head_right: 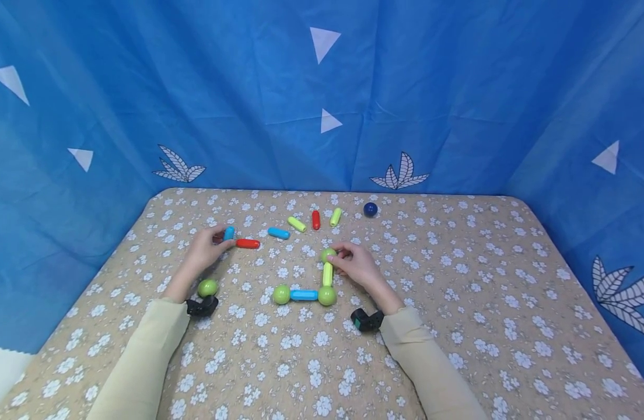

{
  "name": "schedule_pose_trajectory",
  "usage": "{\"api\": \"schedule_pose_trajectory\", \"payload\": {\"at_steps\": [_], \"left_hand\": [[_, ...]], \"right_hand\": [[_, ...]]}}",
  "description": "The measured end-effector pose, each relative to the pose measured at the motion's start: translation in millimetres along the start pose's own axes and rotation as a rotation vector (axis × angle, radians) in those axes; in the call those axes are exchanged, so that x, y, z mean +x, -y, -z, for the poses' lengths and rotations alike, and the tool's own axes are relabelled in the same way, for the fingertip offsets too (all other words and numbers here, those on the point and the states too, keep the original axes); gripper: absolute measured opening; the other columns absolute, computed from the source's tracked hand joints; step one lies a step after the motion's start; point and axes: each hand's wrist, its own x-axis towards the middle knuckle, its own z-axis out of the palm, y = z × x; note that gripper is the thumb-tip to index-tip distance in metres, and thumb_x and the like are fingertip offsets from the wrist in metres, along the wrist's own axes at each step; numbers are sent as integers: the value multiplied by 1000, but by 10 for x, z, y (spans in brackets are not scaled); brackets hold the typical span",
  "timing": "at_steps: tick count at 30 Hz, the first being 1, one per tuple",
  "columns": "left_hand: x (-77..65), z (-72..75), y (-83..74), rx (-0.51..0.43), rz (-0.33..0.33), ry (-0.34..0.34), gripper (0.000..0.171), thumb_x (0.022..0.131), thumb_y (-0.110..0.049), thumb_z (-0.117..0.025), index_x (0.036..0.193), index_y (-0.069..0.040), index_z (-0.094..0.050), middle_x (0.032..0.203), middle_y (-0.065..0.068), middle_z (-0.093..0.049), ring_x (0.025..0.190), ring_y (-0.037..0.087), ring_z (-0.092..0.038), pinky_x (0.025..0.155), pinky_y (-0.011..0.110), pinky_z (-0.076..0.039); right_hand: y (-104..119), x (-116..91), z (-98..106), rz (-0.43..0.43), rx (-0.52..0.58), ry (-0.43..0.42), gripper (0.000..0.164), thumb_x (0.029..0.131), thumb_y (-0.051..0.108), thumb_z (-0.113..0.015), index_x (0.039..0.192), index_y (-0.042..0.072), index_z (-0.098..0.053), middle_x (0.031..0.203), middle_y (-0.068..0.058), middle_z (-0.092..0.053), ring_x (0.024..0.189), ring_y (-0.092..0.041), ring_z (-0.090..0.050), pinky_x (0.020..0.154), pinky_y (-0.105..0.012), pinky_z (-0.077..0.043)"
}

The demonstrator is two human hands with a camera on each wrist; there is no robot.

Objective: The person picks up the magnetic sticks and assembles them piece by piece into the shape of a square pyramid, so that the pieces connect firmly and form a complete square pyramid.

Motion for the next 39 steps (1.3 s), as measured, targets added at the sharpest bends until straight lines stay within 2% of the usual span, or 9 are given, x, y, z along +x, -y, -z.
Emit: {"api": "schedule_pose_trajectory", "payload": {"at_steps": [4,8,11,15,20,24,32,39], "left_hand": [[-54,76,-91,50,24,-25,41,90,-10,-63,127,6,-53,103,21,-61,95,34,-56,76,45,-48],[-124,100,-359,72,-6,-60,35,88,-9,-66,120,2,-59,102,18,-63,93,32,-57,75,44,-49],[-160,2,-592,78,-64,-61,28,86,-9,-69,112,-2,-64,102,14,-64,91,29,-59,75,42,-49],[-167,-269,-783,83,-173,22,24,84,-7,-71,108,-5,-68,107,10,-64,96,25,-59,79,39,-49],[-94,-604,-857,93,-228,181,25,84,-8,-71,108,-8,-69,109,5,-64,101,21,-58,83,35,-48],[-2,-760,-901,127,-251,252,25,84,-9,-71,109,-10,-69,102,1,-66,96,16,-59,80,31,-48],[67,-904,-1035,140,-320,334,25,86,-13,-70,110,-11,-69,106,1,-65,101,18,-58,85,33,-47],[61,-928,-1019,87,-330,322,25,85,-11,-70,110,-10,-69,108,2,-64,104,18,-57,88,33,-45]], "right_hand": [[6,3,3,1,1,1,36,89,18,-67,119,0,-60,88,-11,-57,67,-18,-57,59,-29,-52],[13,4,17,8,0,-1,36,89,18,-67,119,0,-60,88,-11,-57,67,-19,-57,59,-30,-52],[2,10,23,3,4,-5,35,89,18,-67,118,1,-61,87,-11,-57,67,-20,-57,59,-30,-52],[-12,8,21,3,-2,-3,35,89,18,-66,119,0,-60,88,-11,-56,67,-19,-57,59,-29,-52],[3,-3,8,0,-14,-5,35,89,18,-66,119,1,-60,88,-11,-56,66,-18,-56,58,-28,-51],[-7,4,-4,-4,-14,-2,35,89,19,-66,120,3,-61,90,-11,-57,67,-19,-57,58,-28,-51],[-25,-2,-1,37,-20,19,38,89,26,-66,119,3,-61,91,-10,-57,70,-19,-55,58,-27,-50],[26,-3,-6,11,-18,36,35,91,18,-64,121,1,-60,91,-11,-58,69,-19,-55,60,-30,-50]]}}
